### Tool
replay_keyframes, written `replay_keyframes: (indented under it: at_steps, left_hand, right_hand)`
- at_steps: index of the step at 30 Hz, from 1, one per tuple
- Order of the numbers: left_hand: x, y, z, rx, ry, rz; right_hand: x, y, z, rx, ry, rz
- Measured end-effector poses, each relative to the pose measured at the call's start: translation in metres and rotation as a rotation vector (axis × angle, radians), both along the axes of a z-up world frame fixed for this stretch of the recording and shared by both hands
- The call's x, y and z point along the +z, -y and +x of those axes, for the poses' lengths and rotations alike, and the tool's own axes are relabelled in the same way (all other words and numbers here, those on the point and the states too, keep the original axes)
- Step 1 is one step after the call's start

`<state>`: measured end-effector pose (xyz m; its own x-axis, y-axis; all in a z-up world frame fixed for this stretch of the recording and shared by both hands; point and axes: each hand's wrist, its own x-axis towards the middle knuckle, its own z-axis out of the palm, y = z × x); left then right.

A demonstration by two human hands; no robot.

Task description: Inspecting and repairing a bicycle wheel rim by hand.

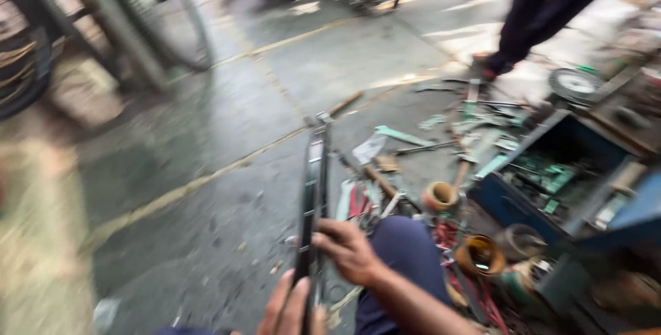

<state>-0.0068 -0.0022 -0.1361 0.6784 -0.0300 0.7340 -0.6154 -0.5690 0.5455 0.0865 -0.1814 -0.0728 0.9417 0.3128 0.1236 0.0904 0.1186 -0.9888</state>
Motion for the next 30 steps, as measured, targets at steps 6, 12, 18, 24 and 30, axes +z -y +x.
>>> replay_keyframes:
  at_steps: [6,12,18,24,30]
  left_hand:
    - [-0.022,-0.014,0.053,0.032,-0.04,-0.074]
    - [0.057,0.003,0.037,0.051,-0.139,-0.066]
    - [0.121,0.005,0.021,0.083,-0.132,-0.088]
    - [0.145,-0.007,0.007,0.057,-0.174,-0.142]
    - [0.145,-0.01,0.005,0.042,-0.18,-0.125]
  right_hand:
    - [0.034,-0.018,-0.011,-0.194,0.027,0.424]
    - [0.055,-0.005,-0.026,-0.084,0.511,-0.091]
    - [-0.051,-0.004,0.0,-0.029,-0.124,0.006]
    - [-0.032,-0.014,-0.007,0.129,0.018,0.218]
    - [0.023,-0.01,0.007,0.381,-0.159,0.217]
